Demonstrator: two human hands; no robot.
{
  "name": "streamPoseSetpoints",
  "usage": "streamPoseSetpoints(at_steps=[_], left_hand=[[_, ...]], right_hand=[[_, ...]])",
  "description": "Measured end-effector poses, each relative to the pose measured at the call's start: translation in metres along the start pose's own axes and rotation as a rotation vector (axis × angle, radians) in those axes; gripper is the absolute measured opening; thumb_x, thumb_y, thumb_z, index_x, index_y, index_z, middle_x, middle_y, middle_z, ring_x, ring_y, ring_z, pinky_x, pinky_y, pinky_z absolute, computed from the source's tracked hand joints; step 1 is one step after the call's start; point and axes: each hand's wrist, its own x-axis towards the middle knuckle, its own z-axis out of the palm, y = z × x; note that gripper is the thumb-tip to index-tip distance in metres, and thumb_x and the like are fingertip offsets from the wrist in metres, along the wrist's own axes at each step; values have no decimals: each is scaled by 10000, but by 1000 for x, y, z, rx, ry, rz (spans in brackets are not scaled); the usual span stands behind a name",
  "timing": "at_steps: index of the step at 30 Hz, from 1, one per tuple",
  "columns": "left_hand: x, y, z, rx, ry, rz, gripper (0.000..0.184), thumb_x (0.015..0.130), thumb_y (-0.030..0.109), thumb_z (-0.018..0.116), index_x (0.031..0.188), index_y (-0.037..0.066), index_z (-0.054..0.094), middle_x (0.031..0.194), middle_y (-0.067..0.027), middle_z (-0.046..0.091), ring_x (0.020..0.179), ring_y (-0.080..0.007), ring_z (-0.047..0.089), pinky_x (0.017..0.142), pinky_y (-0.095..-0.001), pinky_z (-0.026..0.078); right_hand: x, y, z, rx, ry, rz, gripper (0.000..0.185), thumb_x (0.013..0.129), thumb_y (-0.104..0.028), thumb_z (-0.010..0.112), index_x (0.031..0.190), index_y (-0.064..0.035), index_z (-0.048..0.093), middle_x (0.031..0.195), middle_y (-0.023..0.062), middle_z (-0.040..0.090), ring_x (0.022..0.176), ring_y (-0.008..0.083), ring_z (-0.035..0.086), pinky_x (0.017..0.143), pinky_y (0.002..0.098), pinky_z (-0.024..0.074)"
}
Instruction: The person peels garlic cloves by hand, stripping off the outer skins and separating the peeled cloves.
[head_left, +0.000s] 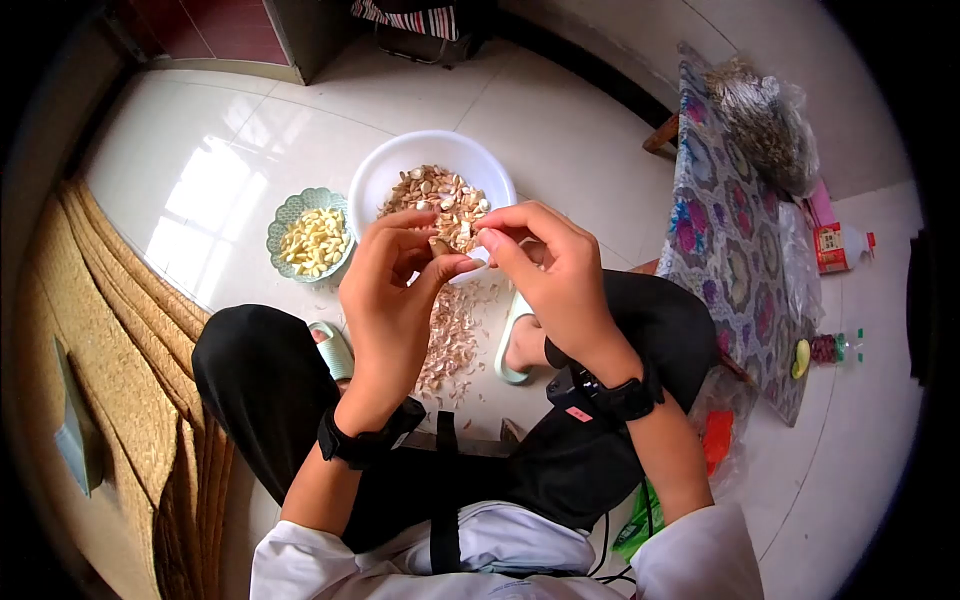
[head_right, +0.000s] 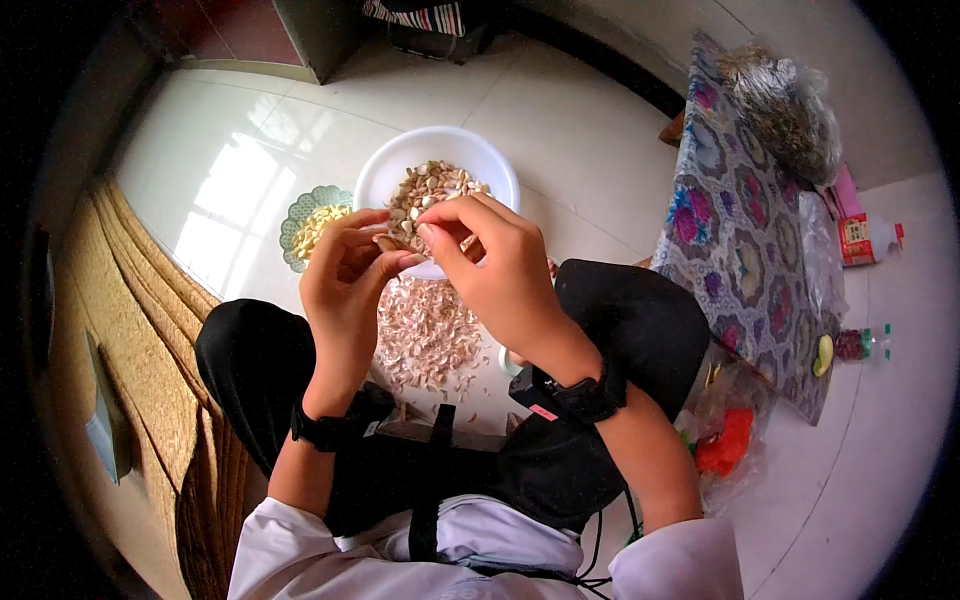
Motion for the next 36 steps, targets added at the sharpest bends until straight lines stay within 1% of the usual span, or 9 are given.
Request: streamPoseSetpoints(at_steps=[2, 8, 11, 14, 20, 23, 29, 32, 36], left_hand=[[-1, -3, -2, 65, -43, 37, 203, 675, -116, 641, 823, -61, 513, 945, -112, 570, 735, -131, 604, 613, -246, 517], [-2, 2, 1, 315, -58, 272, 166, 660, -112, 643, 799, -55, 573, 878, -108, 595, 722, -168, 615, 608, -255, 517], [-3, 2, 0, 362, -59, 305, 173, 656, -106, 646, 807, -46, 589, 879, -106, 594, 717, -174, 617, 601, -255, 518], [-4, 2, -1, 442, -61, 350, 164, 656, -102, 644, 798, -42, 590, 871, -106, 593, 710, -178, 617, 588, -254, 518], [-4, 5, 0, 445, -72, 374, 172, 657, -103, 638, 808, -39, 586, 848, -104, 589, 697, -177, 616, 573, -252, 515], [-4, 5, -1, 441, -88, 375, 177, 661, -107, 634, 818, -42, 584, 858, -101, 589, 700, -170, 615, 584, -247, 513], [-2, 7, 0, -74, -84, -55, 197, 656, -117, 636, 830, -48, 576, 869, -94, 593, 733, -157, 614, 630, -247, 509], [0, 0, -2, 149, -110, 181, 217, 649, -119, 644, 842, -48, 571, 872, -99, 593, 746, -165, 615, 634, -252, 509], [-3, -2, -1, 281, -109, 248, 226, 643, -118, 649, 841, -52, 565, 886, -108, 590, 742, -172, 617, 636, -252, 510]], right_hand=[[0, 4, 2, 139, -2, -51, 104, 782, -62, 599, 863, 3, 602, 771, 87, 592, 634, 149, 587, 543, 237, 468], [-2, 1, 1, 52, -59, -113, 91, 783, -56, 595, 838, 15, 606, 754, 88, 585, 610, 150, 572, 535, 239, 457], [-2, -4, -5, 37, -163, -16, 72, 786, 10, 566, 844, 43, 592, 808, 78, 586, 718, 101, 570, 634, 210, 464], [-2, -1, -1, 56, -116, -54, 77, 770, -43, 599, 770, 31, 577, 717, 86, 568, 583, 138, 554, 519, 242, 440], [-2, 6, 1, 211, -105, -21, 63, 749, -8, 587, 725, 39, 552, 665, 79, 550, 569, 119, 562, 526, 230, 450], [-4, 4, 3, 131, -64, -38, 65, 739, 1, 592, 718, 36, 542, 661, 78, 555, 569, 115, 568, 529, 228, 458], [-8, 2, 7, 233, 63, -13, 64, 738, -4, 596, 761, 26, 545, 682, 76, 558, 579, 109, 572, 526, 220, 464], [-5, 2, 8, 229, 25, -47, 59, 746, -5, 593, 783, 22, 556, 719, 80, 562, 593, 120, 578, 518, 218, 466], [-3, -3, 1, -9, -55, -164, 52, 756, -6, 586, 799, 17, 566, 739, 85, 563, 585, 146, 572, 497, 228, 461]])
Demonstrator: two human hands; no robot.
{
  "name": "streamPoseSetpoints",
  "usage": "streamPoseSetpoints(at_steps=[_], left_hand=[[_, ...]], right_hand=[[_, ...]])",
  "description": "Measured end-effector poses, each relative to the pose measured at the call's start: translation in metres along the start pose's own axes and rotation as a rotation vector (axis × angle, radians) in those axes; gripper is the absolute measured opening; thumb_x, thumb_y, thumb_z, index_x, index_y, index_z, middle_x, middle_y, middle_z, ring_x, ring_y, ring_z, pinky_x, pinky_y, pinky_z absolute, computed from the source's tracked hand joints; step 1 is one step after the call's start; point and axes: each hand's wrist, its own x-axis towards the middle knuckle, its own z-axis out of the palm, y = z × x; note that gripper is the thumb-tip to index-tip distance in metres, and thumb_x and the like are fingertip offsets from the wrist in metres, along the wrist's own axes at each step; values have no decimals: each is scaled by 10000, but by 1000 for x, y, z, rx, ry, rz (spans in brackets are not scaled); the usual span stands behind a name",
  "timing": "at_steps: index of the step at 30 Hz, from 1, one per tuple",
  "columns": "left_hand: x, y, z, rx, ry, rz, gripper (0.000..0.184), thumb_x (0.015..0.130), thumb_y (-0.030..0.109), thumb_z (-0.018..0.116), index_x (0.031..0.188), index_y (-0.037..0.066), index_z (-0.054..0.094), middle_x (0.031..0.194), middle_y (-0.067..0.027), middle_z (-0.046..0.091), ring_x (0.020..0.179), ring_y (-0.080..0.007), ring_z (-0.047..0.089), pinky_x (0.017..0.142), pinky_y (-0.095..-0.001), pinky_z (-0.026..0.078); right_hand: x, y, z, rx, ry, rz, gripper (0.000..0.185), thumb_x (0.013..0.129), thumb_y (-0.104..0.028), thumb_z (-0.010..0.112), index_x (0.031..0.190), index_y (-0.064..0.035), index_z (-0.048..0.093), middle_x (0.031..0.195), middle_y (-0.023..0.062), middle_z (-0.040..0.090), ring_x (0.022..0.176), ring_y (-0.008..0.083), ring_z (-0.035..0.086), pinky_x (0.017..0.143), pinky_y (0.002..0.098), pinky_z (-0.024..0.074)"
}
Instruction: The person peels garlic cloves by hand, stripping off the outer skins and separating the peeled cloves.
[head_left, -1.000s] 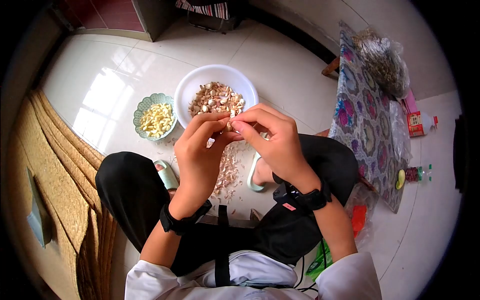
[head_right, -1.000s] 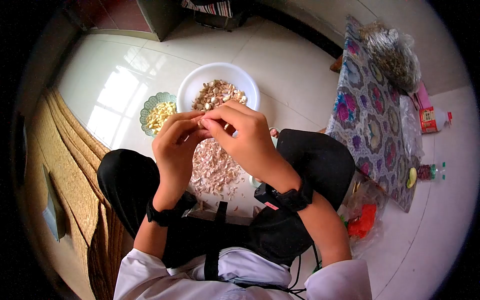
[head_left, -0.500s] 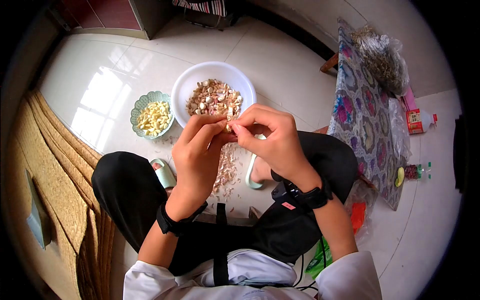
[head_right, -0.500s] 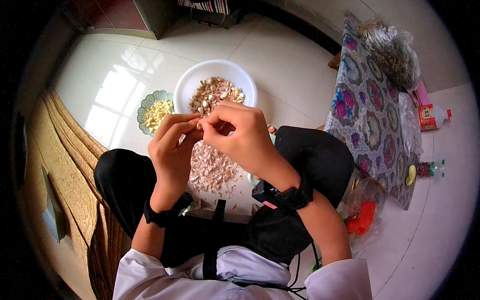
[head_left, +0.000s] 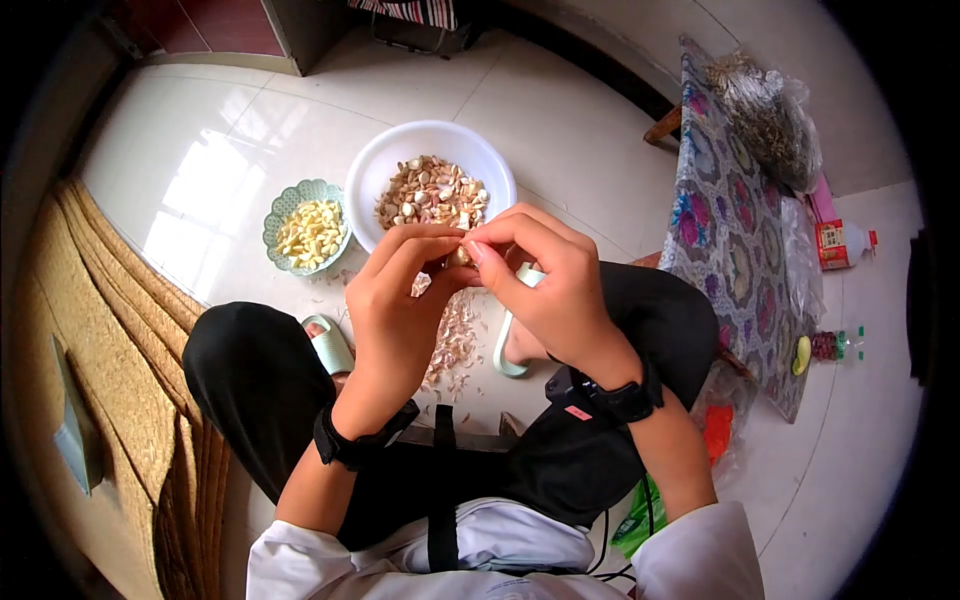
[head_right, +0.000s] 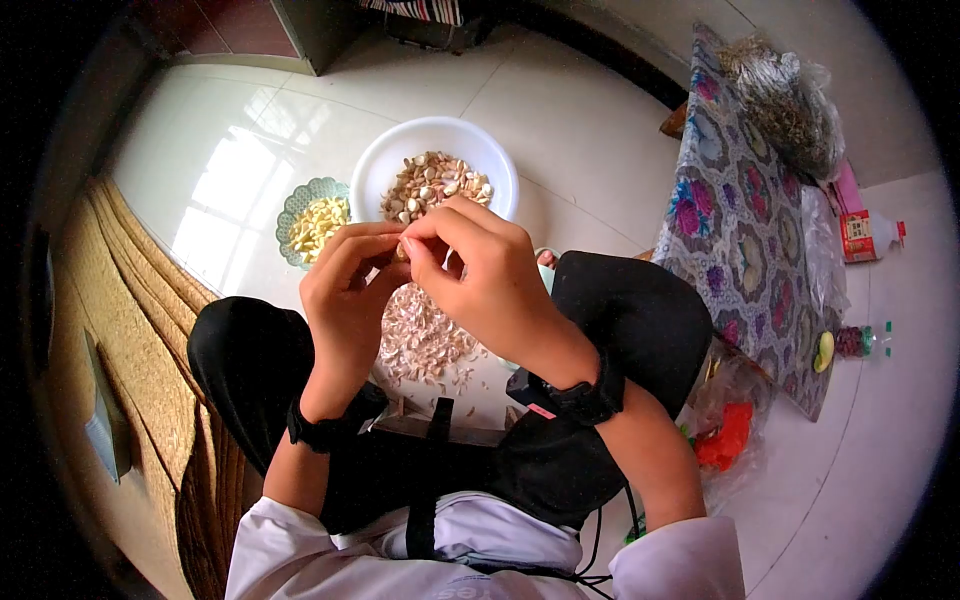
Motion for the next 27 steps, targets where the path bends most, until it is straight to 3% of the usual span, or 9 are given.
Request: streamPoseSetpoints(at_steps=[5, 8, 11, 14, 17, 20, 24, 27], left_hand=[[0, 0, -1, -19, 27, -18, 225, 637, -113, 653, 833, -50, 564, 880, -108, 590, 738, -174, 617, 638, -251, 508], [-2, -4, -3, -18, -38, -67, 218, 684, -135, 611, 884, -64, 561, 952, -114, 579, 841, -156, 588, 707, -250, 510], [0, -1, -1, -15, 4, -46, 234, 638, -111, 656, 841, -51, 558, 872, -108, 587, 731, -180, 617, 642, -244, 502], [-1, -4, -3, -1, -38, -15, 244, 647, -103, 660, 860, -47, 556, 874, -92, 589, 731, -171, 615, 647, -245, 501], [0, 3, -5, -276, -54, -206, 214, 681, -106, 635, 870, -55, 550, 888, -84, 587, 741, -157, 608, 682, -247, 498], [2, 11, -9, -665, -22, -459, 180, 710, -103, 608, 875, -66, 546, 911, -90, 580, 762, -154, 598, 723, -263, 495], [4, -2, -17, -909, 91, -483, 187, 785, -20, 571, 966, -57, 546, 1004, -142, 561, 839, -183, 587, 714, -270, 491], [6, -2, -20, -925, 170, -596, 178, 823, 30, 552, 984, -48, 548, 968, -145, 578, 811, -180, 595, 673, -252, 482]], right_hand=[[1, -2, 0, -41, -20, -53, 39, 757, 0, 583, 789, 13, 564, 726, 85, 556, 563, 161, 560, 478, 241, 448], [0, 1, -1, -57, -43, -25, 44, 749, 5, 590, 774, 15, 555, 717, 86, 552, 560, 172, 560, 476, 251, 444], [1, 3, -1, -57, -34, -86, 63, 737, 5, 600, 765, 11, 544, 707, 90, 548, 553, 184, 561, 484, 259, 447], [-1, 5, -1, -105, -30, -108, 91, 717, 4, 612, 768, 7, 537, 689, 95, 542, 544, 202, 562, 495, 264, 454], [-3, 3, 1, -122, 7, -91, 99, 716, -2, 615, 768, 5, 531, 684, 86, 549, 561, 176, 578, 514, 253, 464], [-5, 7, 6, 192, 84, 95, 92, 722, -2, 611, 766, 7, 531, 694, 71, 566, 596, 132, 588, 536, 238, 470], [-7, -3, 0, 325, -30, 333, 74, 782, 10, 554, 849, 16, 523, 788, 5, 518, 723, 49, 480, 687, 196, 411], [-9, -4, 3, 245, -80, 285, 84, 766, 16, 558, 844, 15, 526, 757, 8, 519, 701, 55, 496, 646, 204, 425]])
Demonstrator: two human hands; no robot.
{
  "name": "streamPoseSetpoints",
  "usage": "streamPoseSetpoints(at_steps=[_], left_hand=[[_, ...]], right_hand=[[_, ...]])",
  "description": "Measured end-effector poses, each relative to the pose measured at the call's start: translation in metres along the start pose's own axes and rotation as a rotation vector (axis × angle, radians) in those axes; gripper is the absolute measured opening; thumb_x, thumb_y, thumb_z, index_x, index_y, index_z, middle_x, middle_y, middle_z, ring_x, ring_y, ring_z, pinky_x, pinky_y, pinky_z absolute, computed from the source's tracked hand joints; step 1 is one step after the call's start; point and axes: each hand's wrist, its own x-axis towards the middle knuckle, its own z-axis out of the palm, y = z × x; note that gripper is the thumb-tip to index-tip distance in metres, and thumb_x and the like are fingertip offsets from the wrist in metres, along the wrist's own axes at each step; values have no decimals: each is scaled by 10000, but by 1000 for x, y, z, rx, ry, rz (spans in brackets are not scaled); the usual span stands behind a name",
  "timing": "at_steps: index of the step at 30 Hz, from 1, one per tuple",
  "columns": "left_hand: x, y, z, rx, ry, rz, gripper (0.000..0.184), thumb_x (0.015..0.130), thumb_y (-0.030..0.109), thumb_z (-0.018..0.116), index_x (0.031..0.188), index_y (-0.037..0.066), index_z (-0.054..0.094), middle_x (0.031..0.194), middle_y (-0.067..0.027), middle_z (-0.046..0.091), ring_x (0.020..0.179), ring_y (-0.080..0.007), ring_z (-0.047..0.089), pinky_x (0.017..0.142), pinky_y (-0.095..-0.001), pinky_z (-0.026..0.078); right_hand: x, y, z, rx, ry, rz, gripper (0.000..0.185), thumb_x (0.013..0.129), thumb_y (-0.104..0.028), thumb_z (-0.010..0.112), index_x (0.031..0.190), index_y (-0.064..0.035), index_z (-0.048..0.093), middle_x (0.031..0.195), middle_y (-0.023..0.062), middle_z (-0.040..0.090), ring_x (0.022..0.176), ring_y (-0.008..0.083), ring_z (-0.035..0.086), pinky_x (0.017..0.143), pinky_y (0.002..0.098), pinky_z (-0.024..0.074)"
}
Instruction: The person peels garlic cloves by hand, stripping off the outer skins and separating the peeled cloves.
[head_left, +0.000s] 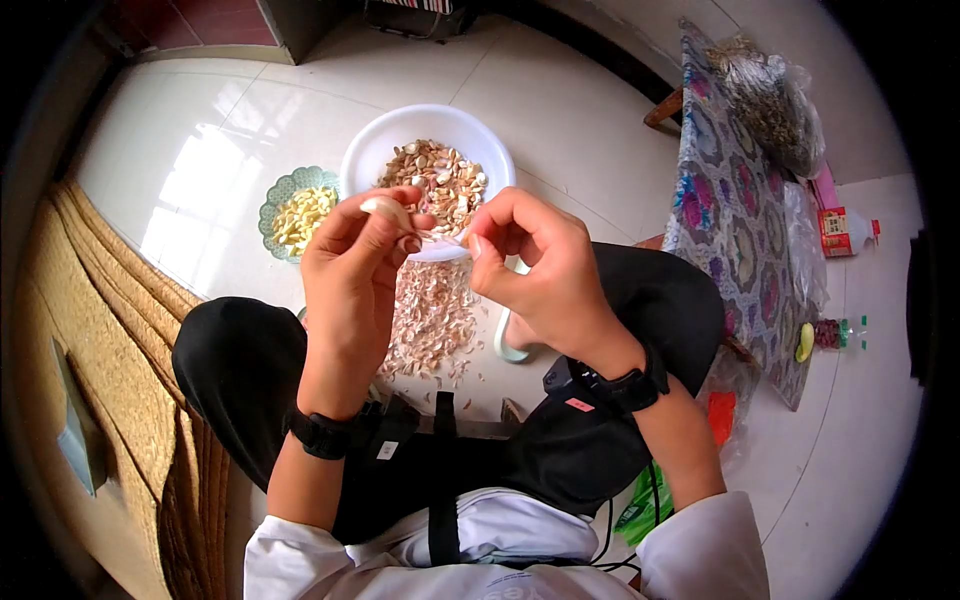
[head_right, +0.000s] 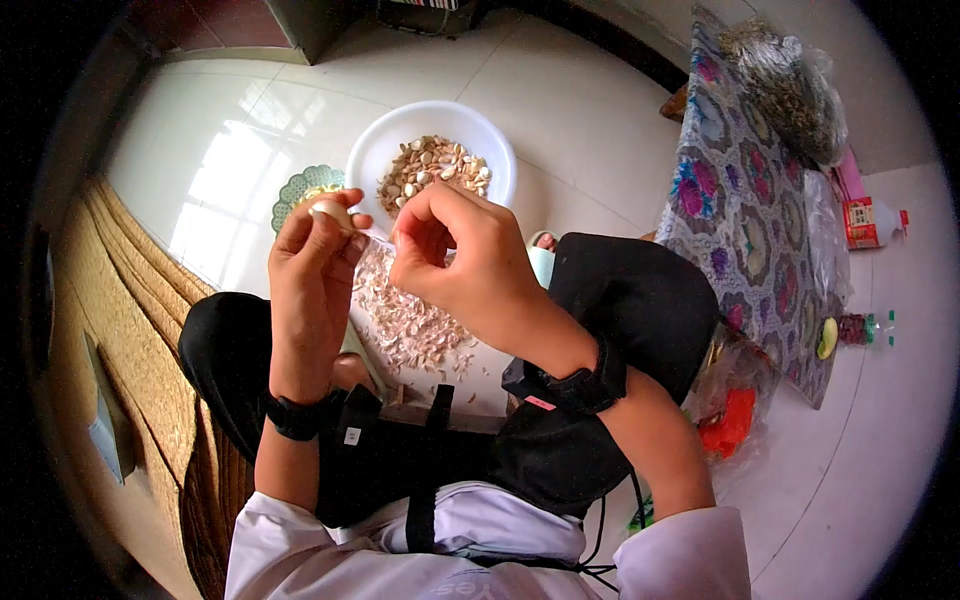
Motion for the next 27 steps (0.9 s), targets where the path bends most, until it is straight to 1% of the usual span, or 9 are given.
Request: streamPoseSetpoints(at_steps=[3, 8, 11, 15, 17, 20, 23, 24, 27], left_hand=[[2, 8, -7, 29, 37, 43, 207, 837, 68, 554, 1011, -45, 542, 906, -135, 597, 778, -171, 600, 642, -238, 468], [-3, 10, -7, 568, -44, 316, 194, 792, -76, 538, 982, -70, 580, 794, -76, 615, 718, -96, 590, 586, -186, 440], [-4, 9, -11, 835, -103, 399, 247, 745, -111, 559, 976, -34, 601, 817, -91, 625, 749, -122, 617, 603, -218, 491], [-6, 13, -4, 1014, -129, 530, 251, 728, -122, 566, 956, -29, 613, 851, -106, 621, 747, -151, 622, 635, -240, 513], [-6, 10, -4, 1046, -150, 547, 212, 763, -95, 553, 959, -42, 613, 860, -97, 614, 755, -140, 608, 649, -231, 508], [-4, 8, -6, 1079, -179, 613, 273, 698, -135, 584, 946, -27, 616, 831, -115, 606, 734, -174, 619, 626, -252, 524], [-3, 4, -6, 1077, -203, 646, 289, 668, -148, 595, 927, -22, 616, 799, -113, 599, 721, -187, 618, 608, -260, 529], [-3, 3, -6, 1069, -213, 655, 286, 666, -148, 594, 923, -23, 615, 792, -110, 596, 721, -189, 615, 607, -261, 529], [-5, 4, -7, 1171, -268, 628, 228, 726, -118, 573, 938, -46, 611, 841, -110, 599, 781, -162, 606, 669, -252, 537]], right_hand=[[1, -4, -1, -150, -103, -70, 88, 737, 12, 580, 816, 9, 540, 722, 31, 535, 666, 80, 529, 610, 221, 441], [1, 10, 4, -328, -395, -152, 67, 722, -27, 593, 779, 1, 572, 722, 88, 562, 638, 173, 568, 578, 269, 454], [5, 13, 1, -374, -303, -282, 66, 731, -13, 573, 792, 12, 572, 722, 97, 555, 634, 182, 566, 569, 275, 450], [8, -6, -7, -254, -247, -26, 115, 706, -20, 548, 806, 26, 583, 741, 142, 559, 640, 303, 560, 620, 358, 448], [7, 2, -6, -272, -335, -118, 124, 725, -45, 554, 820, 20, 601, 727, 144, 571, 626, 266, 570, 591, 328, 449], [4, 12, -3, -333, -477, -205, 149, 754, -102, 577, 842, 15, 607, 734, 147, 591, 621, 213, 588, 587, 286, 457], [8, -3, -5, -225, -227, 139, 136, 779, -65, 574, 886, 12, 606, 765, 74, 605, 700, 115, 579, 629, 236, 446], [8, 0, -2, -100, -106, 57, 162, 805, -128, 573, 866, 21, 592, 750, 102, 614, 628, 135, 581, 573, 267, 464], [8, 1, 0, 83, -97, 142, 169, 815, -132, 574, 864, 29, 587, 746, 83, 612, 645, 119, 573, 584, 247, 459]])
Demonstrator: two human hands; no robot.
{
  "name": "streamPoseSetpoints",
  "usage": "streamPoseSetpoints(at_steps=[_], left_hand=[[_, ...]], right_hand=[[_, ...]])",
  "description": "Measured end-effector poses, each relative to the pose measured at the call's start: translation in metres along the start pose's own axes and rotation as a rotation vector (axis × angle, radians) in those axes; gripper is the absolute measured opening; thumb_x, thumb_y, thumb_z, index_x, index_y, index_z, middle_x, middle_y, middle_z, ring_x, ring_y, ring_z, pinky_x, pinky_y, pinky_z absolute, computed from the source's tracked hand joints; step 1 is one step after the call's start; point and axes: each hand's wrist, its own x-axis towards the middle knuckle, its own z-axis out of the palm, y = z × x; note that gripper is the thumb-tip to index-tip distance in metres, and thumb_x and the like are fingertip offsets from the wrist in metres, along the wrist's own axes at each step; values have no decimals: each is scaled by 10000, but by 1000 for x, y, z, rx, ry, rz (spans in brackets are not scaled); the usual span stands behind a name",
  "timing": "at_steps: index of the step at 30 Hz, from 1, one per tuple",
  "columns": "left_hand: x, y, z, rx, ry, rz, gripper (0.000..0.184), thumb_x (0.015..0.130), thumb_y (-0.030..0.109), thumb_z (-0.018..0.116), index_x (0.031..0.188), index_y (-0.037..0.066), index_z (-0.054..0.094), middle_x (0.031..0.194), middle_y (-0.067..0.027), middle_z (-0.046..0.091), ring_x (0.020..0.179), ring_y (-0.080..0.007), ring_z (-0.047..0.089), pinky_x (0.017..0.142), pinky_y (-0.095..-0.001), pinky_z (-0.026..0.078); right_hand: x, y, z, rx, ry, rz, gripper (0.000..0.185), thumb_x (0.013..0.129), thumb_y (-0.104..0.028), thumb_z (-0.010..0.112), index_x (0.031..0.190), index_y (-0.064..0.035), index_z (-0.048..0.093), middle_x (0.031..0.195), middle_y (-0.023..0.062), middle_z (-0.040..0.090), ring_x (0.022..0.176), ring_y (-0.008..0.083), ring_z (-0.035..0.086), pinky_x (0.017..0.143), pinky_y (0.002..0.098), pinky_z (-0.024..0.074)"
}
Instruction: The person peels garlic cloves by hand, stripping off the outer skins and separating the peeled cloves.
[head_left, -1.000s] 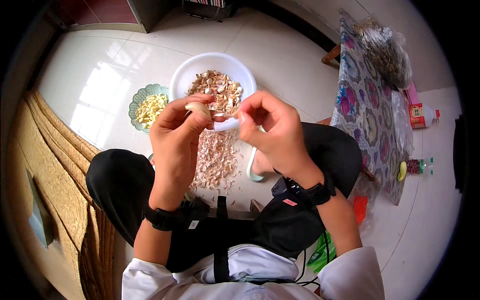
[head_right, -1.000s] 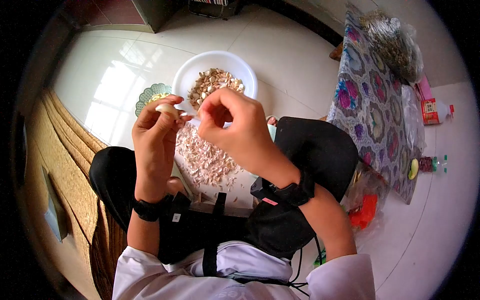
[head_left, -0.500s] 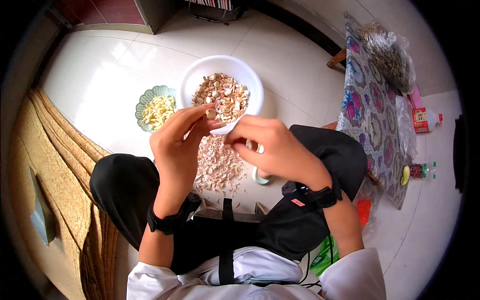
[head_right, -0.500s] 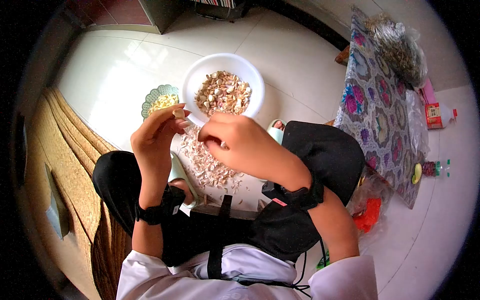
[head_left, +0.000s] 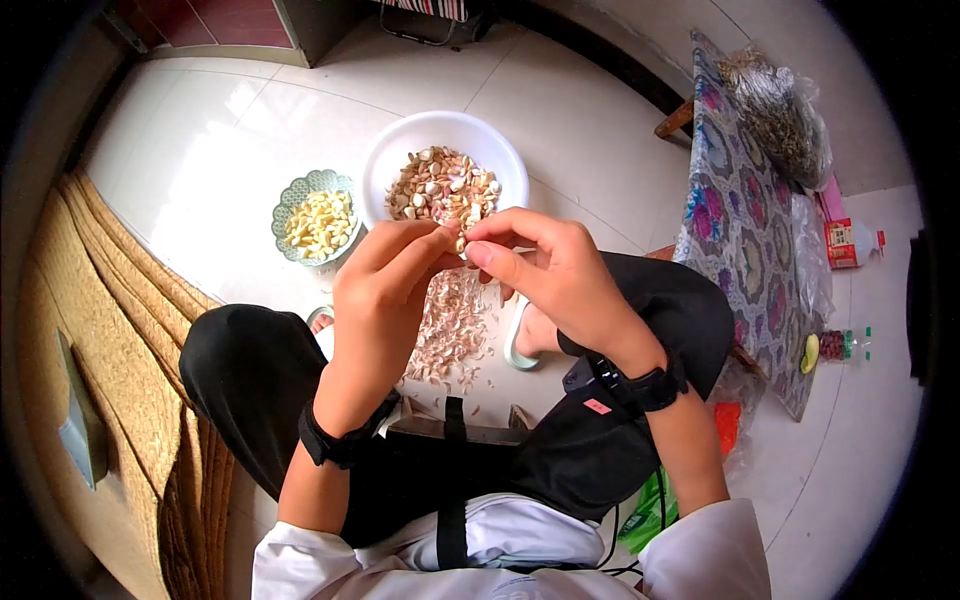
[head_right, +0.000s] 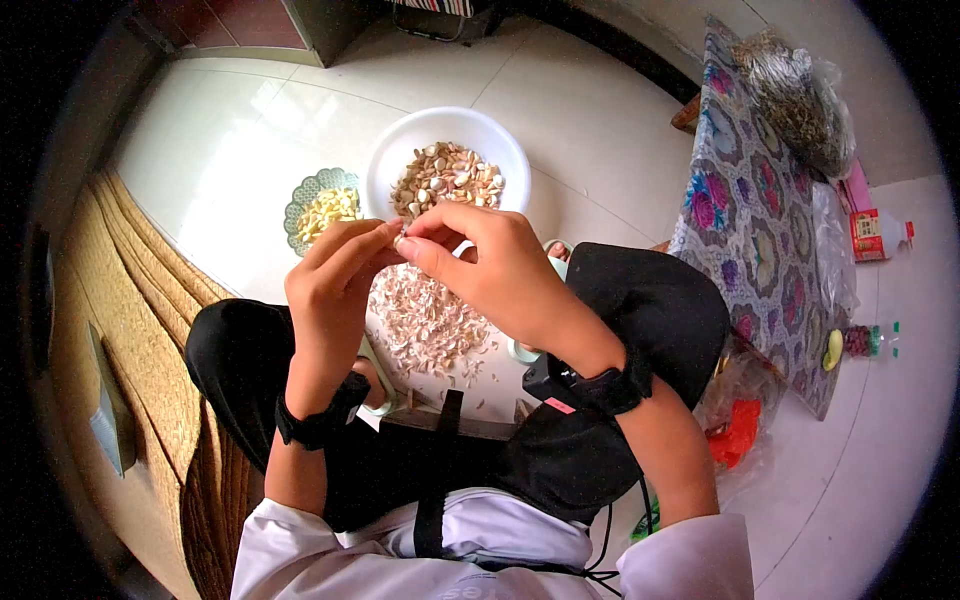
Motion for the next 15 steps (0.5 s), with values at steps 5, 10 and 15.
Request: streamPoseSetpoints(at_steps=[5, 10, 15], left_hand=[[-1, -4, 2, 123, 2, 127, 288, 623, -111, 586, 897, -26, 612, 812, -106, 584, 707, -210, 568, 593, -285, 491], [0, -1, 0, 212, 0, 221, 300, 578, -71, 588, 873, -22, 610, 782, -99, 576, 685, -229, 541, 578, -307, 460], [0, 0, -1, 186, -15, 247, 298, 585, -66, 592, 878, -16, 615, 771, -90, 577, 683, -224, 542, 572, -303, 458]], right_hand=[[1, 6, -2, 27, -48, 53, 161, 811, -118, 571, 847, 38, 582, 742, 75, 606, 673, 105, 568, 609, 241, 450], [0, 4, -4, 35, -76, 82, 149, 808, -105, 565, 829, 41, 581, 727, 70, 603, 664, 90, 560, 610, 238, 445], [-4, 7, 1, 45, -15, 65, 139, 807, -93, 560, 812, 44, 581, 678, 58, 592, 628, 73, 549, 577, 228, 442]])
